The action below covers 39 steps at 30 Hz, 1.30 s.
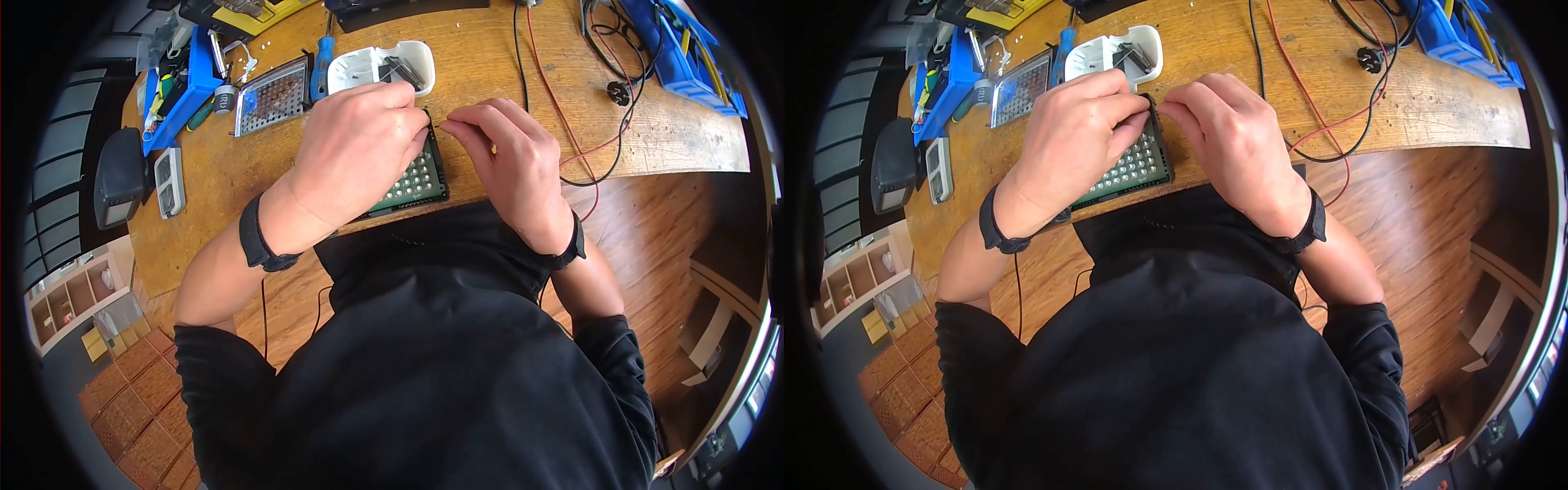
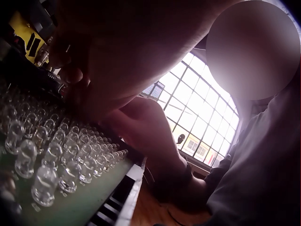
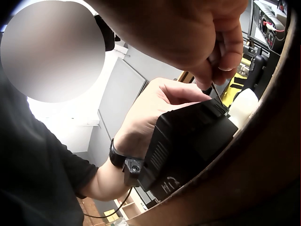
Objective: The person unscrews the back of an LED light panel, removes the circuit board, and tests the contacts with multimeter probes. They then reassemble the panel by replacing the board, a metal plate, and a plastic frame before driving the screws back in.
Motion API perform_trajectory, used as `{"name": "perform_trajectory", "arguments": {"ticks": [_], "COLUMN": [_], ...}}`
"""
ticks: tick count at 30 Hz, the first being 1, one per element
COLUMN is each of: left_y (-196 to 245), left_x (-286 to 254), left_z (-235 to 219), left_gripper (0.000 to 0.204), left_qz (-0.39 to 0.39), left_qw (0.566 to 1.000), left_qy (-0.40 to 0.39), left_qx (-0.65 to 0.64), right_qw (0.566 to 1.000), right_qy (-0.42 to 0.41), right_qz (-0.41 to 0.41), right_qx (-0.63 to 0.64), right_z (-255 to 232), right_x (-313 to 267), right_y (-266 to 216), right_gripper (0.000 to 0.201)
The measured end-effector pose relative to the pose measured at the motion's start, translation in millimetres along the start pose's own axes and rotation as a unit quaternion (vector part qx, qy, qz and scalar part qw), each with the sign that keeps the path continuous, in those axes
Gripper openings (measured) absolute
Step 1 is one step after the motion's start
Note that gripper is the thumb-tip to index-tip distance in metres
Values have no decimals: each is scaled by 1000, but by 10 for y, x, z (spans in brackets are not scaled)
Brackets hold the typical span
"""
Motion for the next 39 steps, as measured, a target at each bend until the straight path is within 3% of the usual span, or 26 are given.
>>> {"name": "perform_trajectory", "arguments": {"ticks": [11, 19, 28, 39], "left_y": [-14, -6, 54, 28], "left_x": [-3, -10, -20, 2], "left_z": [10, 50, 35, 44], "left_gripper": [10, 9, 9, 9], "left_qz": [-11, -65, -18, -32], "left_qw": [1000, 997, 998, 999], "left_qy": [5, 9, 40, 35], "left_qx": [-29, -34, 40, 19], "right_qw": [1000, 1000, 1000, 1000], "right_qy": [2, 3, 3, -7], "right_qz": [6, 2, 2, -9], "right_qx": [5, 11, 7, 22], "right_z": [-3, -10, -11, 16], "right_x": [-16, -15, -22, -31], "right_y": [19, 10, 8, -17], "right_gripper": [13, 14, 14, 14]}}
Point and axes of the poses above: each hand's wrist, its own x-axis towards the middle knuckle, its own z-axis out of the palm, y = z × x, the point moved 3 cm from there along x, towards the middle knuckle, and after that the axes turned 8 degrees about -z, right-handed, at the moved point
